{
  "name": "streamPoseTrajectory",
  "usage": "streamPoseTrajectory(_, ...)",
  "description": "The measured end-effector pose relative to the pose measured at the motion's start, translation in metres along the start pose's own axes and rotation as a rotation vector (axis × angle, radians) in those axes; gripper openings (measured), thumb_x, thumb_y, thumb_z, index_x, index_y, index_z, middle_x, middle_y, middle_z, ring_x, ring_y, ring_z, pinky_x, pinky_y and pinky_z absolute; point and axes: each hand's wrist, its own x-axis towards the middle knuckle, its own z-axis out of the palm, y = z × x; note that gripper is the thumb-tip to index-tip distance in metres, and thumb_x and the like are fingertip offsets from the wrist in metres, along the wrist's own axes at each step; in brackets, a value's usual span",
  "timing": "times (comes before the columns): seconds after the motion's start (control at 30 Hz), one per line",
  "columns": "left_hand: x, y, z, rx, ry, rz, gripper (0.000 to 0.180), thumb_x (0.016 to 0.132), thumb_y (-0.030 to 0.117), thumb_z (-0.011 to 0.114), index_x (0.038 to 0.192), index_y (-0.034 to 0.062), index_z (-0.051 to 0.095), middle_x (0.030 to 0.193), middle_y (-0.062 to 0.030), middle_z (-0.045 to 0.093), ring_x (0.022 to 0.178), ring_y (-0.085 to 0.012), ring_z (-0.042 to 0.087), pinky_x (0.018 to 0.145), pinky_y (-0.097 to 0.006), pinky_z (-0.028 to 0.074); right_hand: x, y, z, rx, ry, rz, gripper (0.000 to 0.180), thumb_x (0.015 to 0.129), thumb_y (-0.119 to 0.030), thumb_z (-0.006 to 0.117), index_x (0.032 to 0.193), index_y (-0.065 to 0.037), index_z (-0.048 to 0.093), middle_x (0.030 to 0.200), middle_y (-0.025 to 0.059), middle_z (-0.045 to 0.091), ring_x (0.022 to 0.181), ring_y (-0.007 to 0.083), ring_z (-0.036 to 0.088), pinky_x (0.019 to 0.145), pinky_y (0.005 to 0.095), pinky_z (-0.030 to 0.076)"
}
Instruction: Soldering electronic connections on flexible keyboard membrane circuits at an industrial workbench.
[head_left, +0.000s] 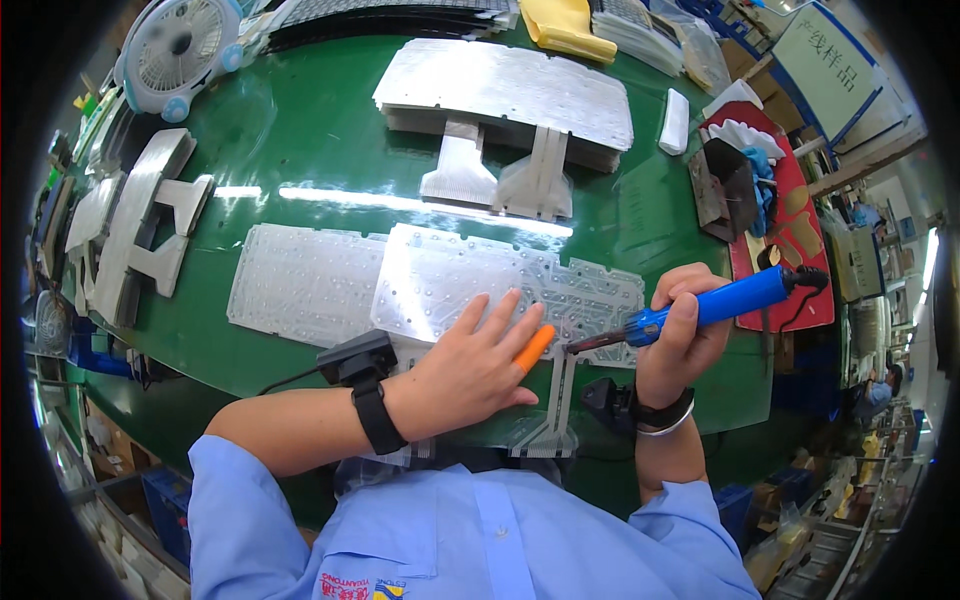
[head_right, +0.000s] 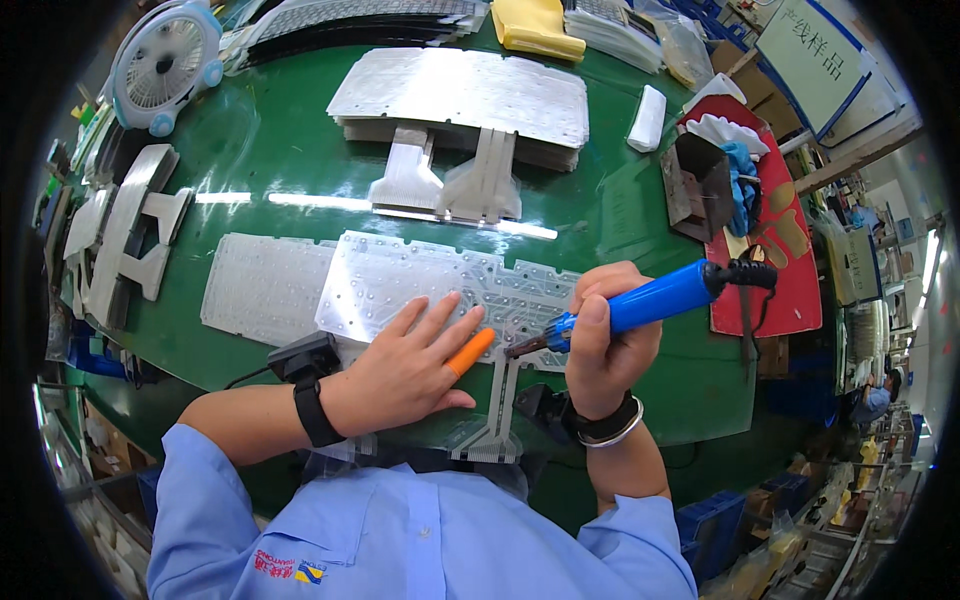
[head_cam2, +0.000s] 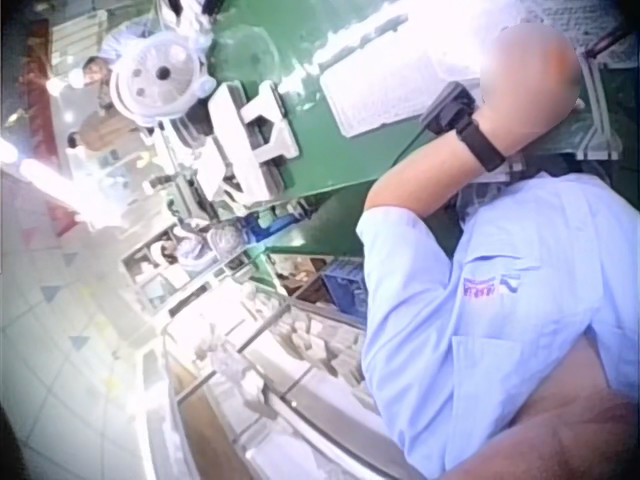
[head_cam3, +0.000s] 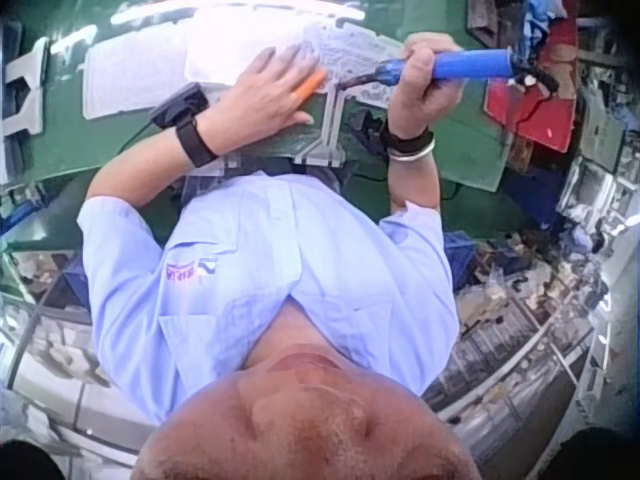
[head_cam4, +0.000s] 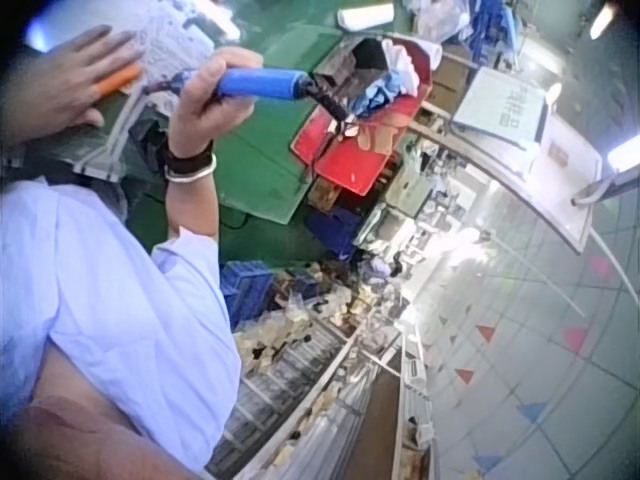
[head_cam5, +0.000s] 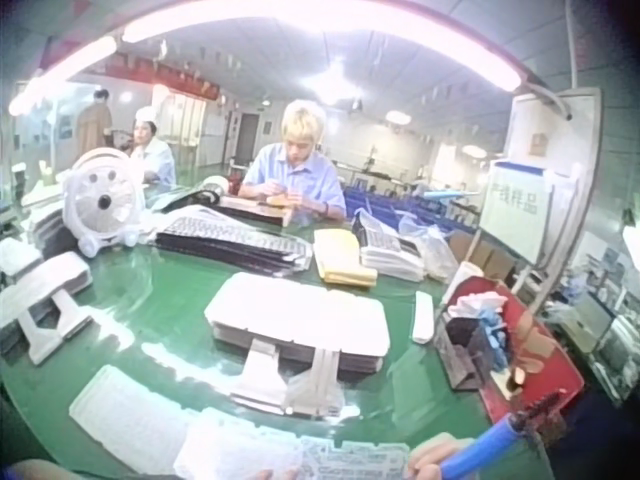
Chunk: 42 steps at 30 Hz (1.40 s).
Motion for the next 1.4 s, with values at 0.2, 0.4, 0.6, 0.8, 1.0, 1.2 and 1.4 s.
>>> streamPoseTrajectory(0.2, 0.001, 0.000, 0.000, 0.006, -0.011, -0.015, 0.063, 0.084, 0.053, 0.050, 0.123, 0.0036, 0.056, 0.134, -0.0177, 0.043, 0.125, -0.0363, 0.037, 0.101, -0.049, 0.030, 0.002, -0.003, 0.000, -0.025, -0.004, -0.006, 0.013, 0.089, -0.014, 0.051, 0.085, -0.003, 0.046, 0.074, 0.0085, 0.051, 0.063, 0.0116, 0.044, 0.058, 0.0249, 0.036)
streamPoseTrajectory(0.4, 0.011, 0.001, -0.008, -0.085, -0.097, -0.021, 0.058, 0.082, 0.053, 0.052, 0.125, 0.0141, 0.057, 0.131, -0.0156, 0.044, 0.124, -0.0372, 0.037, 0.100, -0.052, 0.028, 0.020, 0.000, -0.023, -0.071, 0.353, 0.021, 0.021, 0.091, -0.022, 0.045, 0.082, -0.004, 0.041, 0.072, 0.0070, 0.044, 0.062, 0.0119, 0.038, 0.056, 0.0261, 0.031)
streamPoseTrajectory(0.6, 0.014, 0.012, -0.006, 0.139, -0.037, 0.110, 0.064, 0.080, 0.055, 0.053, 0.123, 0.0077, 0.058, 0.135, -0.0138, 0.042, 0.128, -0.0386, 0.033, 0.104, -0.057, 0.024, 0.029, 0.003, -0.033, -0.106, 0.444, 0.022, 0.022, 0.093, -0.023, 0.045, 0.081, -0.004, 0.043, 0.073, 0.0050, 0.045, 0.062, 0.0110, 0.038, 0.056, 0.0260, 0.031)
streamPoseTrajectory(0.8, 0.007, 0.001, -0.019, -0.011, -0.079, -0.025, 0.082, 0.078, 0.062, 0.051, 0.126, -0.0043, 0.050, 0.143, -0.0198, 0.032, 0.133, -0.0431, 0.024, 0.105, -0.062, 0.017, 0.038, 0.017, -0.056, -0.158, 0.595, 0.019, 0.026, 0.094, -0.025, 0.047, 0.079, -0.004, 0.046, 0.073, 0.0043, 0.046, 0.064, 0.0126, 0.041, 0.061, 0.0271, 0.036)
streamPoseTrajectory(1.0, -0.047, 0.022, -0.046, 0.040, -0.347, -0.057, 0.074, 0.078, 0.049, 0.059, 0.129, -0.0031, 0.046, 0.144, -0.0228, 0.029, 0.133, -0.0440, 0.024, 0.104, -0.063, 0.017, 0.046, 0.026, -0.081, 0.071, 0.792, 0.182, 0.029, 0.094, -0.032, 0.049, 0.082, -0.005, 0.048, 0.076, 0.0025, 0.048, 0.069, 0.0124, 0.046, 0.067, 0.0265, 0.039)
streamPoseTrajectory(1.2, -0.057, 0.024, -0.106, 0.073, -0.049, 0.104, 0.029, 0.074, 0.016, 0.061, 0.100, 0.0034, 0.066, 0.111, -0.0121, 0.063, 0.104, -0.0249, 0.061, 0.089, -0.037, 0.048, 0.049, 0.033, -0.094, 0.138, 0.876, 0.209, 0.028, 0.093, -0.031, 0.050, 0.083, -0.006, 0.049, 0.078, 0.0018, 0.048, 0.073, 0.0120, 0.047, 0.068, 0.0256, 0.038)
streamPoseTrajectory(1.4, -0.085, -0.044, -0.123, 0.395, 0.023, -0.092, 0.026, 0.075, 0.006, 0.061, 0.099, 0.0087, 0.069, 0.115, -0.0064, 0.062, 0.111, -0.0229, 0.057, 0.101, -0.045, 0.038, 0.046, 0.038, -0.095, 0.156, 0.888, 0.233, 0.025, 0.093, -0.030, 0.050, 0.084, -0.007, 0.050, 0.078, 0.0012, 0.049, 0.073, 0.0108, 0.048, 0.067, 0.0245, 0.038)
